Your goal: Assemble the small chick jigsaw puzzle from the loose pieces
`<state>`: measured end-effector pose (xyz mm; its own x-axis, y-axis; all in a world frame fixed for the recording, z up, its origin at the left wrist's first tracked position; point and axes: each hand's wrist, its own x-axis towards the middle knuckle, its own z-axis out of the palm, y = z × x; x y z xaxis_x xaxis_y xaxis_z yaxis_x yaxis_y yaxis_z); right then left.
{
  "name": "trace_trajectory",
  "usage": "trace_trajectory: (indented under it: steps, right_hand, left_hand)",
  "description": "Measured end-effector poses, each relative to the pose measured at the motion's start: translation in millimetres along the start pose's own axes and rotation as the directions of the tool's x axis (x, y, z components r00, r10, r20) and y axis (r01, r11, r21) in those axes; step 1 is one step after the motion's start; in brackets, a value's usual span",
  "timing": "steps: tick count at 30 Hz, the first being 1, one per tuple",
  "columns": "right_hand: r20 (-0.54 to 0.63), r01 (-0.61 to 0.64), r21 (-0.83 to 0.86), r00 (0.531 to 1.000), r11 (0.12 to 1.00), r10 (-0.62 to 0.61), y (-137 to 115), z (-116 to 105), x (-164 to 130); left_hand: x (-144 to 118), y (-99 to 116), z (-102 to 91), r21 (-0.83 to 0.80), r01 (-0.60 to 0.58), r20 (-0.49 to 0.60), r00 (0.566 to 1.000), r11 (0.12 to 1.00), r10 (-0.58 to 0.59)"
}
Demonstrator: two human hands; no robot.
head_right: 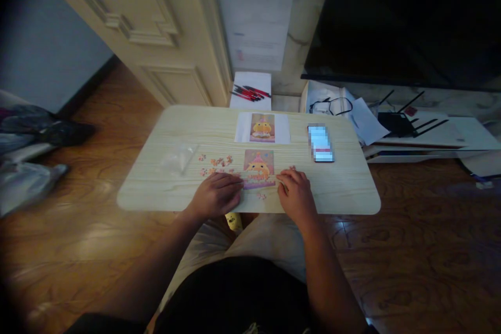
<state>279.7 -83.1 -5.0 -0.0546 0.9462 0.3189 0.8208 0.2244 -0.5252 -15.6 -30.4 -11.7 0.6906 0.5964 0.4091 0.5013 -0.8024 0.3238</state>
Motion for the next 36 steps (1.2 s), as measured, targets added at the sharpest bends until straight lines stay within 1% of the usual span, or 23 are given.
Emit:
trace_trajectory:
  steps: [6,9,14,23,27,31,36]
  right_hand:
    - [0.057,-0.001,0.001,0.998,1.000,0.001,-14.3,3.7,-14.4]
    - [0.033,-0.013,-0.030,0.999,0.999,0.014,-18.7,9.2,-17.1]
    - [0.007,0.012,-0.101,1.000,0.995,-0.012,-21.3,16.6,-18.8]
    - [0.037,0.036,-0.141,0.999,0.989,-0.031,-24.8,14.8,-20.5]
    - [0.042,0.023,-0.144,0.999,0.989,-0.017,-25.8,14.1,-21.1]
    - [0.041,0.022,-0.139,0.999,0.990,-0.017,-26.4,12.9,-21.6]
    - [0.044,0.032,-0.126,0.999,0.992,-0.026,-26.0,12.3,-21.0]
  left_hand:
    - [-5.9,6.6,-1.1,-0.057,0.004,0.064,0.998,0.998,-0.001]
    - [-2.7,7.8,-2.1,-0.051,0.003,0.104,0.995,0.999,0.002]
    - [2.1,8.7,-2.6,0.006,-0.005,0.163,0.987,1.000,0.004]
    - [0.3,9.0,-2.3,0.037,-0.010,0.136,0.991,0.999,0.005]
    - [-1.0,7.5,-1.3,0.037,-0.016,0.120,0.993,0.999,0.012]
    - [-1.9,6.9,-2.0,0.049,-0.050,0.134,0.990,0.998,0.043]
    - [-1.6,9.0,-2.9,0.071,-0.048,0.144,0.989,0.996,0.038]
